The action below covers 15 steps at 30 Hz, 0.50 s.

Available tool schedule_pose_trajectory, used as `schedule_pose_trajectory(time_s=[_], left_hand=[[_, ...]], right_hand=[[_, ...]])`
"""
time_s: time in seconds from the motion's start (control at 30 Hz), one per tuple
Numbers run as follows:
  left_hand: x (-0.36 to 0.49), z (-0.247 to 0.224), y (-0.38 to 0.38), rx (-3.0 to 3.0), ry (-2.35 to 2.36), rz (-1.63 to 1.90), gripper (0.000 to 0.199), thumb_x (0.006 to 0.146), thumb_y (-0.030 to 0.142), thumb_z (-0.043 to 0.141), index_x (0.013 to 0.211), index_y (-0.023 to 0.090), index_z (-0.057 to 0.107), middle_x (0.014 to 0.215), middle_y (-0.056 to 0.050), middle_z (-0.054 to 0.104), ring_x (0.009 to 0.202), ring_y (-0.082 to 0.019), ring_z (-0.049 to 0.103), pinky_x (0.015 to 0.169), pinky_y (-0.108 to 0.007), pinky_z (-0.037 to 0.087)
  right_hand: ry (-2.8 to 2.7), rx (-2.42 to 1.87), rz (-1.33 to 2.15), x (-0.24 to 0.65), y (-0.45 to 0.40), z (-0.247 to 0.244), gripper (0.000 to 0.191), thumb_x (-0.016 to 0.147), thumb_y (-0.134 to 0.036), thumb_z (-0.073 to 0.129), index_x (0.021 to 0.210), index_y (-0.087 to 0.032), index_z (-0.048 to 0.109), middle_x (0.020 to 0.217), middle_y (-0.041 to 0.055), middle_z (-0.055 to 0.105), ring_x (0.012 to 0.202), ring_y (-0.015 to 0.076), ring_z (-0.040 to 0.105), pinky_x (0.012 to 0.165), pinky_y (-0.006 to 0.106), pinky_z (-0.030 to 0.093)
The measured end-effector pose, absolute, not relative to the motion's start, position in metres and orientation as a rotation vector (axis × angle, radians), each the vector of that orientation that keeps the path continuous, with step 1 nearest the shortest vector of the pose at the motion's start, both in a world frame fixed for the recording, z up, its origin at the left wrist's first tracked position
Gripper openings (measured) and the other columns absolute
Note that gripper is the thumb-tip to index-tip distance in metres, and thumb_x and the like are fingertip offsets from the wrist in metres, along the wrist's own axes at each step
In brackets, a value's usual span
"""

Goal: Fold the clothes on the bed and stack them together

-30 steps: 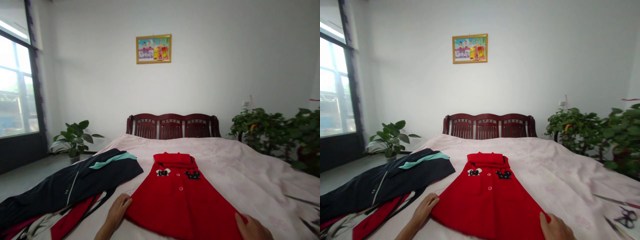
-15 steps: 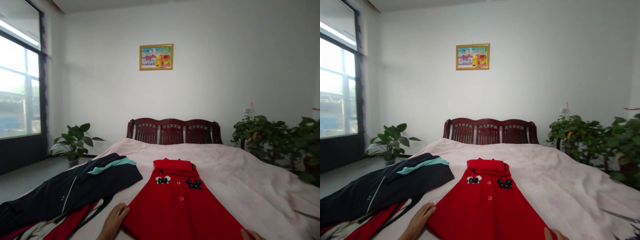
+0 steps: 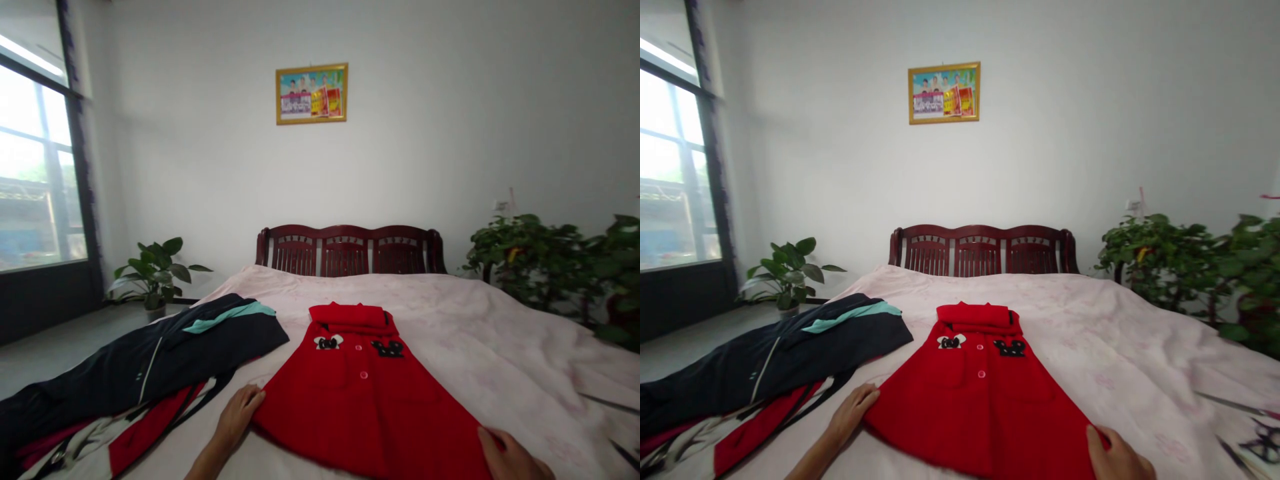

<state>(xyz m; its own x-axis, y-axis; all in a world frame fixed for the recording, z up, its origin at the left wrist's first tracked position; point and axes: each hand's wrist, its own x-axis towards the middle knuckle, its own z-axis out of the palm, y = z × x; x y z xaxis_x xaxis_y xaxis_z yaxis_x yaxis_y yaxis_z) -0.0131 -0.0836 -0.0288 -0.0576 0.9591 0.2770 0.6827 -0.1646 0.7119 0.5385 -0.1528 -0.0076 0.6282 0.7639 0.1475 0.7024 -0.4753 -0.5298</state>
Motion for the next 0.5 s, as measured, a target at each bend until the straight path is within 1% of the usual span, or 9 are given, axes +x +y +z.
schedule_pose_trajectory(time_s=[0.1,0.2,0.37,0.5], left_hand=[[-0.014,-0.031,-0.083,1.861,1.745,1.088,0.041,0.088,0.054,0.041,0.091,0.023,0.068,0.106,-0.005,0.073,0.11,-0.024,0.063,0.105,-0.036,0.044],[-0.016,-0.033,-0.083,1.865,1.749,1.09,0.042,0.088,0.055,0.041,0.094,0.023,0.068,0.109,-0.005,0.073,0.113,-0.024,0.063,0.107,-0.036,0.043],[-0.015,-0.028,-0.086,1.877,1.764,1.063,0.044,0.088,0.056,0.04,0.095,0.023,0.068,0.114,-0.006,0.072,0.116,-0.024,0.062,0.108,-0.034,0.043],[-0.014,-0.024,-0.088,1.853,1.756,1.054,0.044,0.087,0.056,0.041,0.096,0.023,0.069,0.113,-0.006,0.073,0.115,-0.024,0.062,0.107,-0.033,0.043]], right_hand=[[-1.139,-2.345,0.171,0.533,-0.155,-0.001,0.066,0.085,-0.061,0.028,0.119,-0.024,0.07,0.1,0.0151,0.075,0.091,0.0351,0.07,0.079,0.044,0.053],[-1.124,-2.383,0.179,0.529,-0.156,0.005,0.068,0.085,-0.062,0.026,0.12,-0.023,0.069,0.103,0.015,0.074,0.094,0.035,0.069,0.08,0.043,0.053],[-1.11,-2.398,0.154,0.527,-0.157,0.008,0.067,0.086,-0.061,0.027,0.119,-0.023,0.071,0.1,0.0161,0.074,0.09,0.0342,0.069,0.077,0.043,0.054],[-1.136,-2.364,0.11,0.526,-0.159,0.009,0.064,0.086,-0.061,0.03,0.117,-0.023,0.072,0.097,0.0157,0.074,0.087,0.0339,0.07,0.075,0.044,0.055]])
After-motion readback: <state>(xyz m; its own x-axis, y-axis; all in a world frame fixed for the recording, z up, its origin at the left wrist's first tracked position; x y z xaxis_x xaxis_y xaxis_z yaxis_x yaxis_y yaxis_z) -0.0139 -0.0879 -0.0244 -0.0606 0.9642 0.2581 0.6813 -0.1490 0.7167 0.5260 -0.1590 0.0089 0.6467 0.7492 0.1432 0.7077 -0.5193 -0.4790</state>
